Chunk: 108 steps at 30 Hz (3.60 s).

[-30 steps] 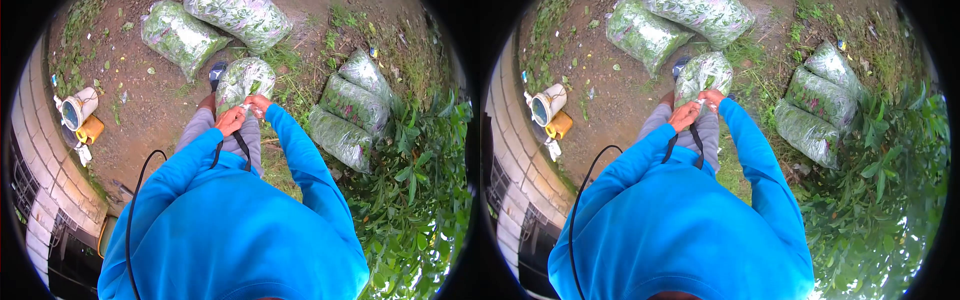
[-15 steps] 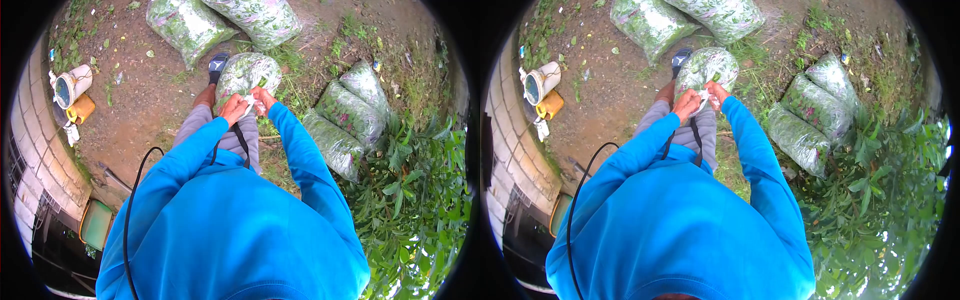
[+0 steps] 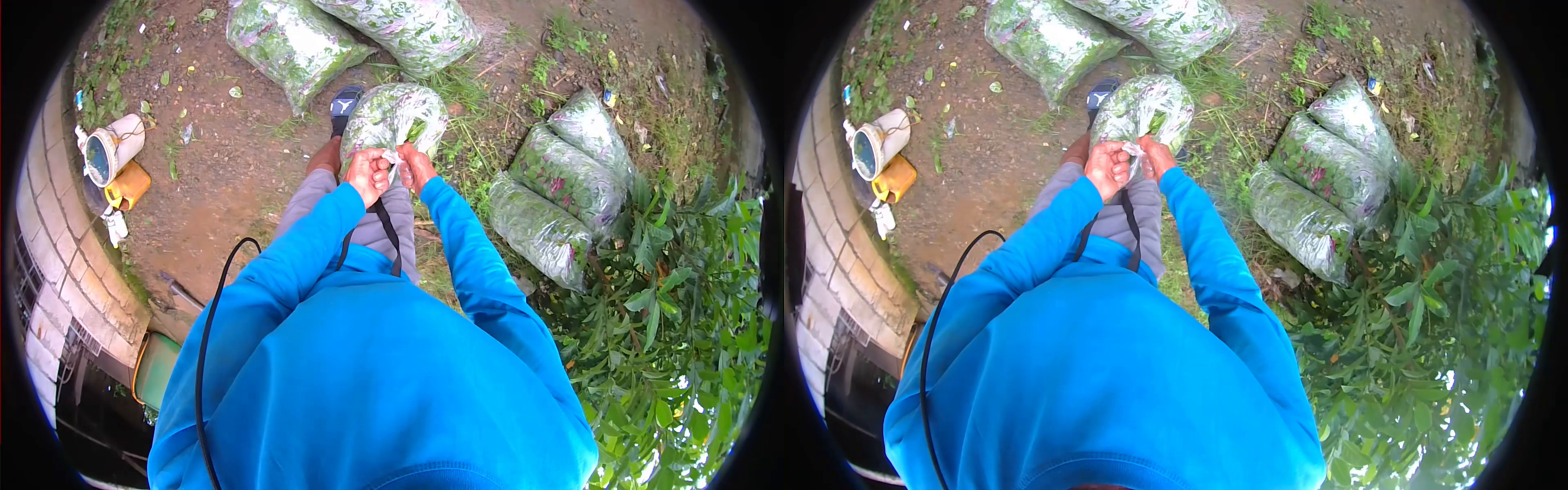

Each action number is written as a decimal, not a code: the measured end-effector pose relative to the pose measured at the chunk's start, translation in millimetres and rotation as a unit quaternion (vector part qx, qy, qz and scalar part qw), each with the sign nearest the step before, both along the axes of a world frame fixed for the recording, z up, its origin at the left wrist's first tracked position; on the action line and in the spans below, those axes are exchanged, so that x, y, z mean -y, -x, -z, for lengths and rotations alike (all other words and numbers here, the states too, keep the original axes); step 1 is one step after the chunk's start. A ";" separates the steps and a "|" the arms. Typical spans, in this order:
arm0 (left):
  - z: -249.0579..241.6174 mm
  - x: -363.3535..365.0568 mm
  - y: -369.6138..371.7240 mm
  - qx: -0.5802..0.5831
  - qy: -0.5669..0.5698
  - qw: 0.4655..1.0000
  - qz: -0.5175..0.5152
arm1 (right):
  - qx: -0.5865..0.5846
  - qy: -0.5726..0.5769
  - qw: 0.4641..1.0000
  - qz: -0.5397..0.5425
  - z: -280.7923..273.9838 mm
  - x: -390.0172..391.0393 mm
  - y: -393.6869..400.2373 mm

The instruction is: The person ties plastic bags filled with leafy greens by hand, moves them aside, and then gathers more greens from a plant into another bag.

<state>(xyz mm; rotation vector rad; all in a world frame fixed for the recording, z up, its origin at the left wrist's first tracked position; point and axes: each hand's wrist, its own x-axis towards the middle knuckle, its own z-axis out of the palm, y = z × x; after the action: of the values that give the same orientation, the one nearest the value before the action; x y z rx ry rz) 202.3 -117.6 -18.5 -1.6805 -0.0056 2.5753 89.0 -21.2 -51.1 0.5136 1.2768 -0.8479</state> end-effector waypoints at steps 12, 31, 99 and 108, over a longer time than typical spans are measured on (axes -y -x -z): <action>-25.6 19.2 -21.6 -0.064 0.167 0.931 0.319 | -0.011 0.056 0.985 0.166 -39.3 -17.1 -16.4; 37.7 29.5 -43.8 -0.333 0.556 0.584 0.488 | 0.206 -0.112 0.807 0.542 18.6 -12.9 20.5; 16.2 48.5 17.1 -0.232 0.598 0.482 0.597 | -0.030 0.032 0.982 -0.185 -12.4 1.9 33.4; 7.9 62.5 19.9 -0.170 0.570 0.501 0.628 | -0.167 0.125 0.962 0.175 24.8 -20.5 -27.9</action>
<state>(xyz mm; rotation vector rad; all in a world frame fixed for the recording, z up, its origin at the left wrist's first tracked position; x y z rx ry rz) 182.4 -180.0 -26.3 -0.4167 2.2689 1.3547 116.9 -0.7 -76.0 0.4089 1.3778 -1.4217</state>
